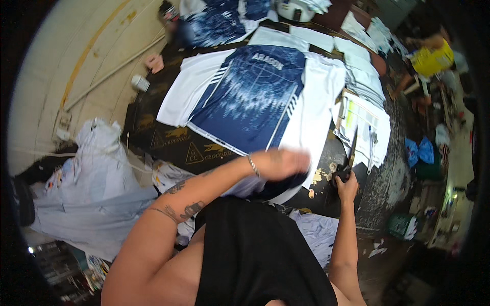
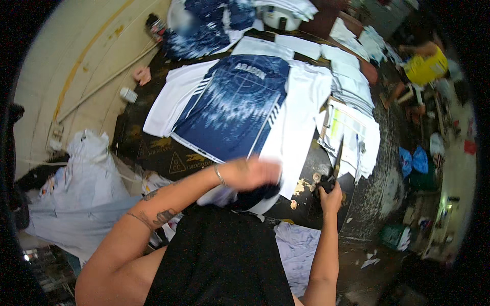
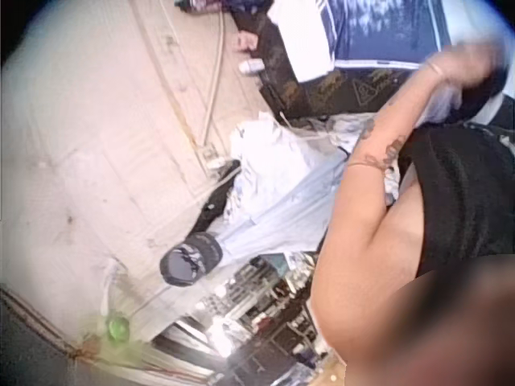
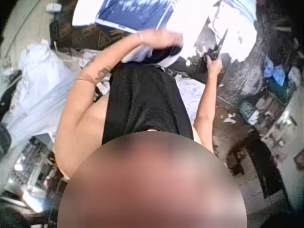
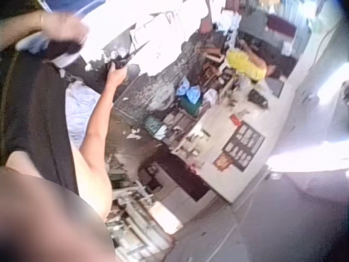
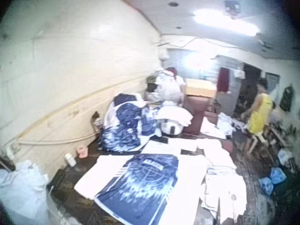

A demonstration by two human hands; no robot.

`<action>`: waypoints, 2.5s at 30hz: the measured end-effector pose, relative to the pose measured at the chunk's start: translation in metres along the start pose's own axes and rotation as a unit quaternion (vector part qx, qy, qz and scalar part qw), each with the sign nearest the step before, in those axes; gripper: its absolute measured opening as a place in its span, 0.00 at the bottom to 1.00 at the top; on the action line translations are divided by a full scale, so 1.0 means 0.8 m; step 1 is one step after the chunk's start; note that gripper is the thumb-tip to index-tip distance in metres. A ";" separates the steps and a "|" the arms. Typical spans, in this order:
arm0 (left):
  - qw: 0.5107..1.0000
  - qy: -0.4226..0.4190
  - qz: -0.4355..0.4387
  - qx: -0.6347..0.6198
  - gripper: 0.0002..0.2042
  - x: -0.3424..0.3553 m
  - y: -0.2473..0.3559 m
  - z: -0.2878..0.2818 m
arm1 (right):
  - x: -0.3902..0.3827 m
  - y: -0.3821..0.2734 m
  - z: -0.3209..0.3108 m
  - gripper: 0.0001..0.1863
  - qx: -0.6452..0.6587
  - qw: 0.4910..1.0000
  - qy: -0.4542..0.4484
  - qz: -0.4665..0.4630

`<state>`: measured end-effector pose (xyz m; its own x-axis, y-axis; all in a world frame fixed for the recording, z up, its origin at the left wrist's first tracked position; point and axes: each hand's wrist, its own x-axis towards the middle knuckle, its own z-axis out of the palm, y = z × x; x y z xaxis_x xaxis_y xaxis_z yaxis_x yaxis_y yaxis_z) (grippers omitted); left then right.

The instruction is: The person uses shears to cut white fabric pieces on a table. They repeatedly unfold, align, and cut the fabric into rectangular sections, then fold and stack the cut pieces. The person also handles a blue and white printed jersey, cutting along its edges and folding the resulting pieces.

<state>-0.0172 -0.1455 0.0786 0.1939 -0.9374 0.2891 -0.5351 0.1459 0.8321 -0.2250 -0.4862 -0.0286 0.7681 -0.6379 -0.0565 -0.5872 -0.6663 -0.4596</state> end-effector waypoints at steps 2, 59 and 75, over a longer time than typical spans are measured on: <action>0.930 0.285 -0.112 -0.203 0.16 0.051 0.002 -0.057 | -0.030 -0.002 0.009 0.37 0.057 0.993 0.043 -0.090; 0.863 0.501 -0.068 0.020 0.18 -0.115 0.176 -0.721 | 0.065 -0.419 -0.502 0.19 0.525 0.786 0.049 -0.323; 0.823 0.370 -0.157 0.401 0.19 -0.091 0.356 -0.769 | 0.020 -0.438 -0.636 0.16 0.024 0.852 0.324 -0.410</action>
<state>0.3223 0.1589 0.5854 0.7153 -0.3959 0.5758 -0.6761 -0.6005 0.4270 -0.1373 -0.4594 0.5821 0.6038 -0.0548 0.7953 0.1027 -0.9840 -0.1459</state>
